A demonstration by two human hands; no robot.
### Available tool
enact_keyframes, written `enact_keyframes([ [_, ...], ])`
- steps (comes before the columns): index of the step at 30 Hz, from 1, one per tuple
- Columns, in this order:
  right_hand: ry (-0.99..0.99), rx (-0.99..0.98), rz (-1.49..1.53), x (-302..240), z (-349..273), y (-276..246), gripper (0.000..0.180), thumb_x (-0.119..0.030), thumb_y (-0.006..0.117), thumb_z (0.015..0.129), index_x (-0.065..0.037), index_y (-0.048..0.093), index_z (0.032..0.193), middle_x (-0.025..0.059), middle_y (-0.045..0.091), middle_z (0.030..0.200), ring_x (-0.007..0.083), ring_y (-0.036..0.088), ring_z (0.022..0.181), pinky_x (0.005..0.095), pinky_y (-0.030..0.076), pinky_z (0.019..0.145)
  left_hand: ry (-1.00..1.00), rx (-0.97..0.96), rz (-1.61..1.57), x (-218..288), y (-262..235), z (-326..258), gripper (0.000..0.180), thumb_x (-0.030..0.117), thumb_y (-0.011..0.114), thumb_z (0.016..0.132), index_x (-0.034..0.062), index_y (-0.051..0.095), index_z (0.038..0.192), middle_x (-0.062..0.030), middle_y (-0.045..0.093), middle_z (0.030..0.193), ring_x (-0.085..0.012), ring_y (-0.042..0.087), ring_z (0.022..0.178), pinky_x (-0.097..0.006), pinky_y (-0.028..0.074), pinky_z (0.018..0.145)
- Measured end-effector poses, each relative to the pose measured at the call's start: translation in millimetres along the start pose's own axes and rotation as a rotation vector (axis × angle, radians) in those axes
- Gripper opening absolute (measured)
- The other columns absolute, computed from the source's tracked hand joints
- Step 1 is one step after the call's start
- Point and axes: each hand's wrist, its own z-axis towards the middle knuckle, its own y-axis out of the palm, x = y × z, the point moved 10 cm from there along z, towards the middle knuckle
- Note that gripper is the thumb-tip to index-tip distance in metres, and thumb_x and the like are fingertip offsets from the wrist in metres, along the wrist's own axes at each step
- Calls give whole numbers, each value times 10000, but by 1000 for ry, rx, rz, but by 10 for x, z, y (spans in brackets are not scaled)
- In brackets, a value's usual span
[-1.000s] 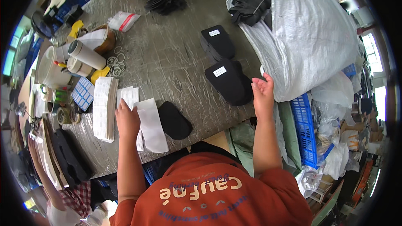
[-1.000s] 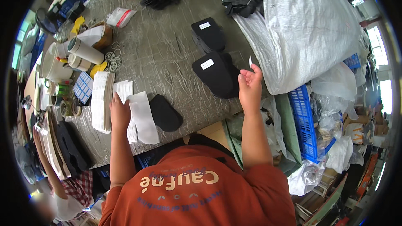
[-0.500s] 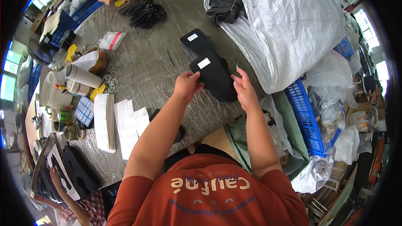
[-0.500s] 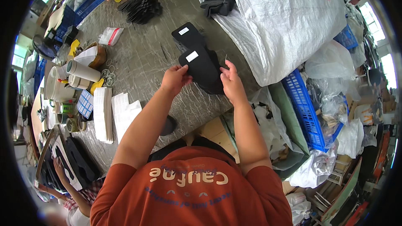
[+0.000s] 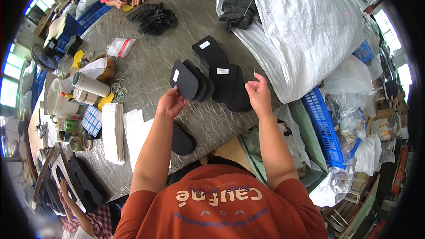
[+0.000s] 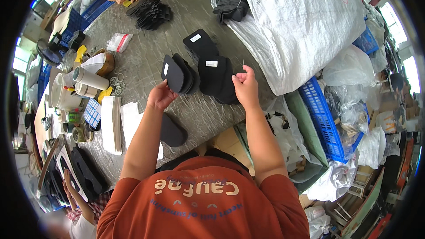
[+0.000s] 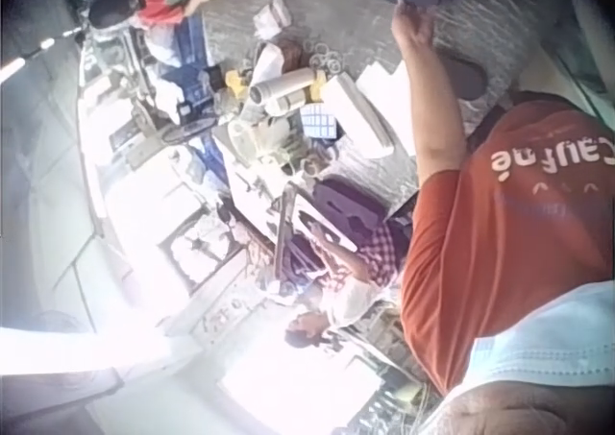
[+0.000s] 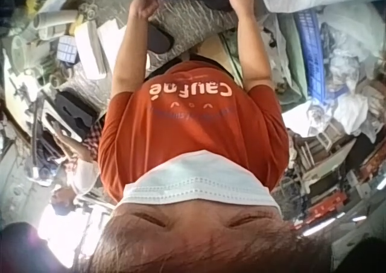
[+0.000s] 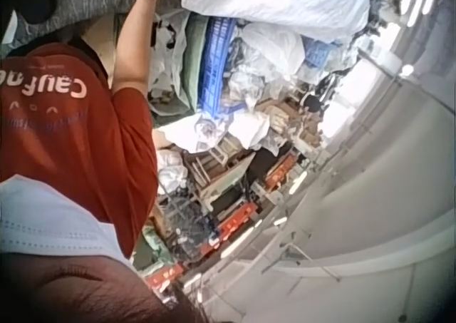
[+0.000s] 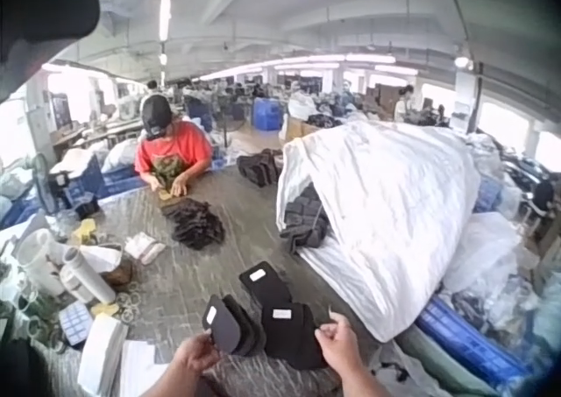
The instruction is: Peeling white adhesive labels from a sheet and applying them to black shoe components.
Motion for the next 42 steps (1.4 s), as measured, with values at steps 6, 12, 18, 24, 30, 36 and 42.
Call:
enact_keyframes([
  [6,-62,29,-471,-410,48,415,694,-147,745,749,-95,384,1340,90,640,884,241,634,793,368,500,752,75,-128,2,17,-157,-117,262,156,347,1008,18,478,1189,-121,577,1177,-265,586,1076,-437,482,922],
  [12,-199,90,-303,-515,-14,437,758,2,703,704,-108,348,1365,68,587,741,268,614,706,380,493,687,193,-22,163,97,-206,-301,310,87,448,978,88,436,1288,-89,581,1133,-197,592,956,-382,503,820],
  [18,-272,2,177,-621,-376,459,761,114,613,754,-85,283,1410,25,499,817,90,504,684,237,463,653,371,138,406,327,-149,-573,412,81,517,945,82,390,1338,-76,623,1013,-168,616,857,-345,522,707],
  [24,-138,-41,305,-452,-441,499,742,133,568,791,-76,235,1421,59,522,922,108,554,792,249,485,729,538,483,1216,661,-630,-418,310,135,640,827,-10,616,1101,-167,682,915,-261,659,860,-344,504,758],
  [30,-102,-173,481,-469,-614,616,700,167,464,829,-44,179,1432,194,576,1176,207,570,1073,343,441,958,781,528,1456,917,-500,-280,356,218,694,808,-29,642,1059,-148,685,913,-224,658,821,-335,505,729],
  [36,-43,-170,515,-426,-642,643,697,167,453,826,-39,177,1432,201,574,1174,215,573,1069,350,433,965,603,559,1472,883,-355,-307,348,218,725,786,-48,639,993,-134,689,879,-228,666,800,-331,518,718],
  [42,-11,-168,624,-389,-582,693,684,164,443,825,-41,188,1425,187,589,1149,204,588,1040,326,466,925,475,-25,367,916,59,-704,117,66,641,874,1,609,965,-50,644,819,-136,617,682,-262,504,582],
])
